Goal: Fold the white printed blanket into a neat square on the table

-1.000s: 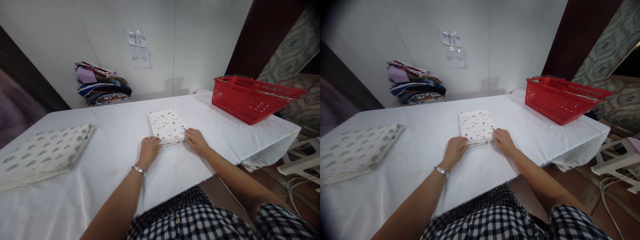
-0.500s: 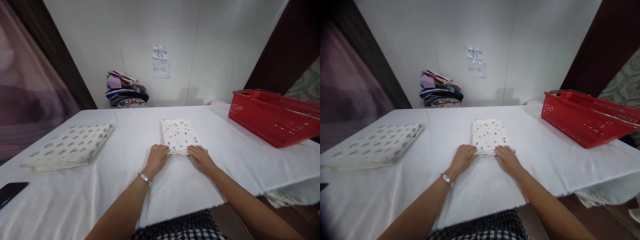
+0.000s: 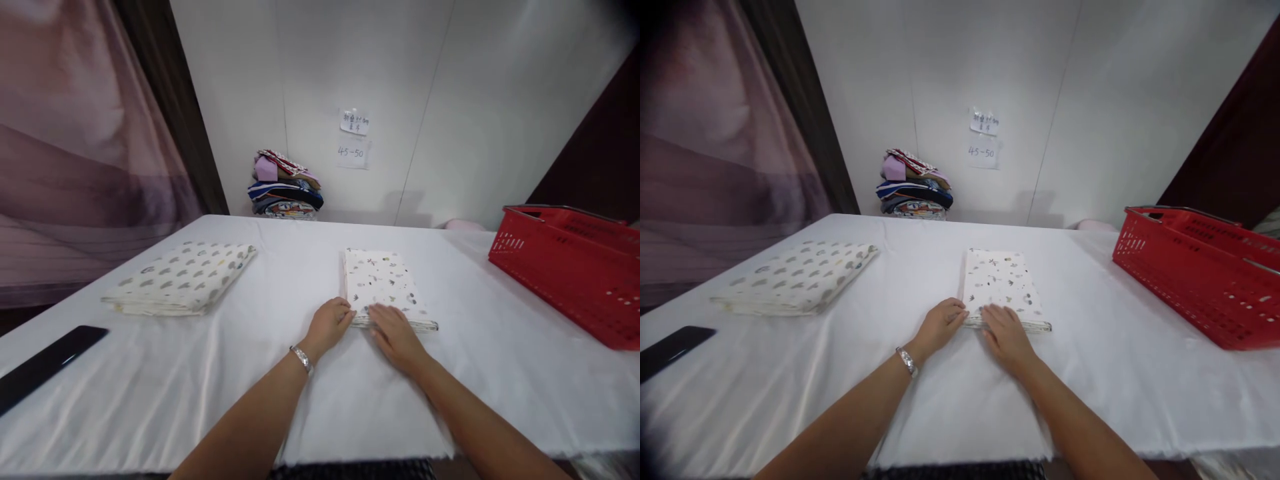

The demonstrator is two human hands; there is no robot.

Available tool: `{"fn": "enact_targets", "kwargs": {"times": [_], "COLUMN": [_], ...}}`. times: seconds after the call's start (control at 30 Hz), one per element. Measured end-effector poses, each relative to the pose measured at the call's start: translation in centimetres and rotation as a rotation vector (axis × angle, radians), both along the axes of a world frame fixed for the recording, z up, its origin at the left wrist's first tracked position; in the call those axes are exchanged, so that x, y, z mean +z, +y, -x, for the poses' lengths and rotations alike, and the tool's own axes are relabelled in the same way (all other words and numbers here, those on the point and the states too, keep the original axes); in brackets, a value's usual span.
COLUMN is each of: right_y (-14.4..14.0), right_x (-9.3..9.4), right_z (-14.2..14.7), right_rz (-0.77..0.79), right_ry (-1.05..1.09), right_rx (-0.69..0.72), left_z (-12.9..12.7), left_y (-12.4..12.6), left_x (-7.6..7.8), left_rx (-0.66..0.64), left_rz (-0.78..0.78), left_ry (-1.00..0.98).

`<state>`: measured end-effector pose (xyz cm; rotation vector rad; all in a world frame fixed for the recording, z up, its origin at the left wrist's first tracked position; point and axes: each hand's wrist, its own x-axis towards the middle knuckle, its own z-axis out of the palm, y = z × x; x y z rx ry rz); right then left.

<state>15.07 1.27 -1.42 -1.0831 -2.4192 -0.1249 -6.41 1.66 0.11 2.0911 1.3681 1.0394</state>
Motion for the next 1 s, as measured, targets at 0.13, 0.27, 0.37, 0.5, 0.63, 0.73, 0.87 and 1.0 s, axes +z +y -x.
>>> {"fn": "enact_targets", "kwargs": {"times": [0.13,0.27,0.37,0.5,0.63,0.73,0.87,1.0], "right_y": [0.0,0.2,0.4,0.6,0.9,0.7,0.1,-0.7], "right_x": [-0.5,-0.9,-1.1,-1.2,-1.2,-1.0,-0.5,0.1], "right_z": [0.4,0.1,0.1,0.2,0.2,-0.6,-4.1,-9.5], "right_rz": [0.085,0.090,0.078,0.066,0.077,0.076,0.073,0.068], "right_ry": [-0.037,-0.026,-0.011,0.010,0.006,-0.006,-0.013,-0.040], "right_rx": [0.033,0.027,0.028,0.029,0.019,0.044,0.119,0.120], "left_z": [0.1,-0.2,-0.4,-0.6,-0.9,-1.9,-4.3,-6.2], "left_y": [0.3,0.8,1.0,0.9,1.0,0.4,-2.3,-5.7], "left_x": [-0.3,-1.0,-1.4,-1.4,-1.1,-1.1,-1.4,-1.5], "left_rx": [-0.012,0.010,0.051,0.188,0.238,0.252,0.163,-0.118], "left_rz": [0.074,0.099,0.103,0.155,0.331,0.441,0.507,0.545], "left_ry": [-0.110,-0.216,-0.231,-0.218,-0.299,-0.397,-0.467,-0.427]}}
